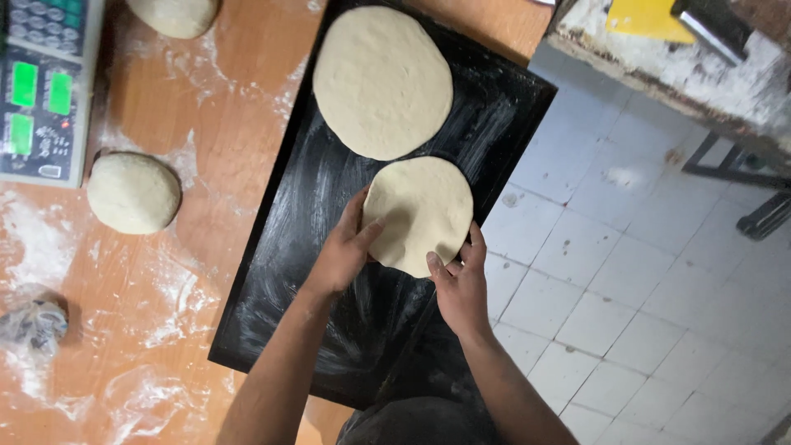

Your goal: Flattening dough balls using a mechanical dough roller and arranging them on an oiled baking tray.

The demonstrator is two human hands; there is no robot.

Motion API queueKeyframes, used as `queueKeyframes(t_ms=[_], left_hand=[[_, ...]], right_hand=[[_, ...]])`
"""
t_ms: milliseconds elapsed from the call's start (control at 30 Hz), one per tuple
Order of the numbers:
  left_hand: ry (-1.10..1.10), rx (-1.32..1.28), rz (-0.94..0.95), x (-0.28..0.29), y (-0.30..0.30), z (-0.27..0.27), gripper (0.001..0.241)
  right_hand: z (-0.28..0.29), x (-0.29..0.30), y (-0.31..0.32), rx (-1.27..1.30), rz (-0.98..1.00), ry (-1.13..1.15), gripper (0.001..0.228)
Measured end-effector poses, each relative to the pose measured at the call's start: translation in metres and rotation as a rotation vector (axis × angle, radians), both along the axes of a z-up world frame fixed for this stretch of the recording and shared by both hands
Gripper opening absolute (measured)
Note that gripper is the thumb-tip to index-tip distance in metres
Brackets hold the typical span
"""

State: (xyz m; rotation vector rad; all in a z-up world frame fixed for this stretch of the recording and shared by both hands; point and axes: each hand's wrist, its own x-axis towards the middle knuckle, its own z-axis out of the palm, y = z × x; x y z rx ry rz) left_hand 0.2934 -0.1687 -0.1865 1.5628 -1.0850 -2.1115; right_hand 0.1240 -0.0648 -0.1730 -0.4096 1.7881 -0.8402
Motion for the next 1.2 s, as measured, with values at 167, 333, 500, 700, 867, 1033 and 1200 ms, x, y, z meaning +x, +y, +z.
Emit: queueKeyframes(t_ms=[167,333,500,700,867,1033,1200], left_hand=[[0.001,-0.256,0.159,0.008,0.042,-0.025,0.07],[-0.202,-0.256,0.244,0.007,0.058,-0.002,0.073],[-0.367,-0.171,0.356,-0.007,0.099,-0.014,0.061],[-0.516,-0.054,0.655,-0.047,0.119,-0.033,0.049],[-0.568,0.038,0.904,-0.091,0.142,-0.015,0.053],[-0.586,0.155,0.916,-0.096,0.135,0.011,0.048],[-0.766,0.117,1.086,-0.13,0.131,-0.008,0.036]], right_hand=[[0.023,-0.015,0.006,0.019,0.296,0.254,0.091],[0.043,-0.054,-0.022,-0.1,0.604,0.713,0.054],[0.031,-0.068,-0.088,-0.355,0.981,0.725,0.047],[0.021,-0.023,-0.185,-0.866,1.66,0.555,0.046],[0.042,0.019,-0.212,-0.905,2.14,0.457,0.058],[0.042,0.032,-0.209,-0.794,2.388,0.536,0.064],[0.013,0.036,-0.223,-0.752,2.668,0.709,0.038]])
